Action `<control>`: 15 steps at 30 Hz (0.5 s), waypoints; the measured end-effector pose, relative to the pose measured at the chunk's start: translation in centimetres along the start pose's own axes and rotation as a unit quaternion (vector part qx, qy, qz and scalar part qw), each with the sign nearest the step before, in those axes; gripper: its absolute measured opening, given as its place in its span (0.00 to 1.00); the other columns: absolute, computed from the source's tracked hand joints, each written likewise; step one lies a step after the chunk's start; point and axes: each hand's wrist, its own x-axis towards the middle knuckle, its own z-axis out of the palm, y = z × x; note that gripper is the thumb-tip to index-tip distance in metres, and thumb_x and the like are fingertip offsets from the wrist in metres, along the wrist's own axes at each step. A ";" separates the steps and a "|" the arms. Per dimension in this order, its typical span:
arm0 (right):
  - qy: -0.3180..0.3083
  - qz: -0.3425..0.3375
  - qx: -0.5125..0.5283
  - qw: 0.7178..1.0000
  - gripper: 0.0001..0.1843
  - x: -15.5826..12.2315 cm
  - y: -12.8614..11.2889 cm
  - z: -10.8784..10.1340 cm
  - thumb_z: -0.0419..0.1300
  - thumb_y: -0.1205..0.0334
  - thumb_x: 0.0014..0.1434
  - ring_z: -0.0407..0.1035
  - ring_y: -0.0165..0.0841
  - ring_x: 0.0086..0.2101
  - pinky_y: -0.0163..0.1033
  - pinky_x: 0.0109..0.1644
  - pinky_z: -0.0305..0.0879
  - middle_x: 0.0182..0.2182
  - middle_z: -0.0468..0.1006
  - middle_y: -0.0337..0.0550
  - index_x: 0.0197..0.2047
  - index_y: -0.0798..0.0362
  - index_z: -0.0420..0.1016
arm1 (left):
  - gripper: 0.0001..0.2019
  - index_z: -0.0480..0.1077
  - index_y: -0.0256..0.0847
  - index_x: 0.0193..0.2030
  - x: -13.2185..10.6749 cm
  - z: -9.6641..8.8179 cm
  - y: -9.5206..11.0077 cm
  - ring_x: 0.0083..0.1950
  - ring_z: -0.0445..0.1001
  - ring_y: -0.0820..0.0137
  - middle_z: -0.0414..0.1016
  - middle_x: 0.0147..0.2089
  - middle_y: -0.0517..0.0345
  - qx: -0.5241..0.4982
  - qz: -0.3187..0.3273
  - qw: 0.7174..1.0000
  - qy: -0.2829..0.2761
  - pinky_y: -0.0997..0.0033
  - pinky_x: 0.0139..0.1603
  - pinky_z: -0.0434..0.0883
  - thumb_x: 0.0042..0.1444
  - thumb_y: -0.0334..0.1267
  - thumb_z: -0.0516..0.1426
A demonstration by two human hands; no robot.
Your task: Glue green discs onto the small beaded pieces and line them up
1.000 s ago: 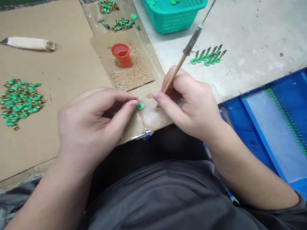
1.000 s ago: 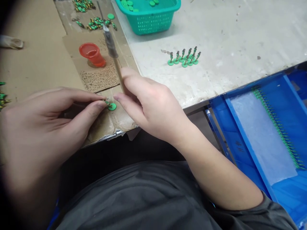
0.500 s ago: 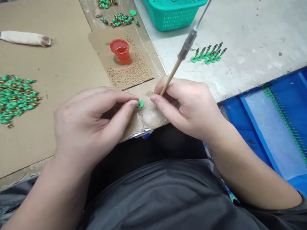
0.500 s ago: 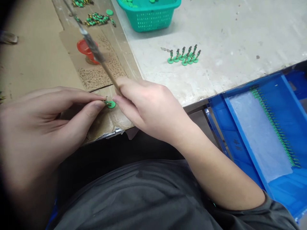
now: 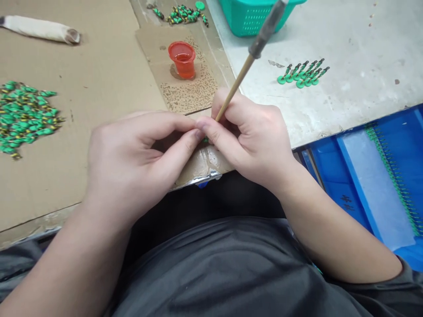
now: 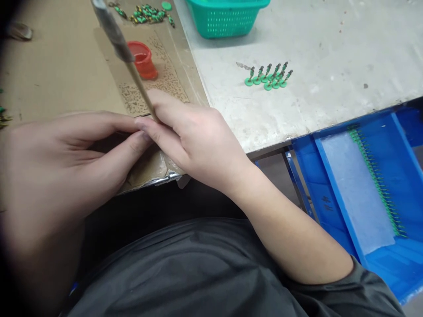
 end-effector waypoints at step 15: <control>0.022 -0.039 0.003 0.999 0.12 -0.5 -0.6 0.5 0.63 0.58 0.87 0.86 0.35 0.46 0.39 0.58 0.80 0.41 0.87 0.37 0.46 0.46 0.79 | 0.11 0.92 0.51 0.50 0.2 -0.1 -1.1 0.43 0.86 0.73 0.92 0.43 0.70 -0.023 0.041 0.999 -0.021 0.73 0.48 0.75 0.80 0.40 0.64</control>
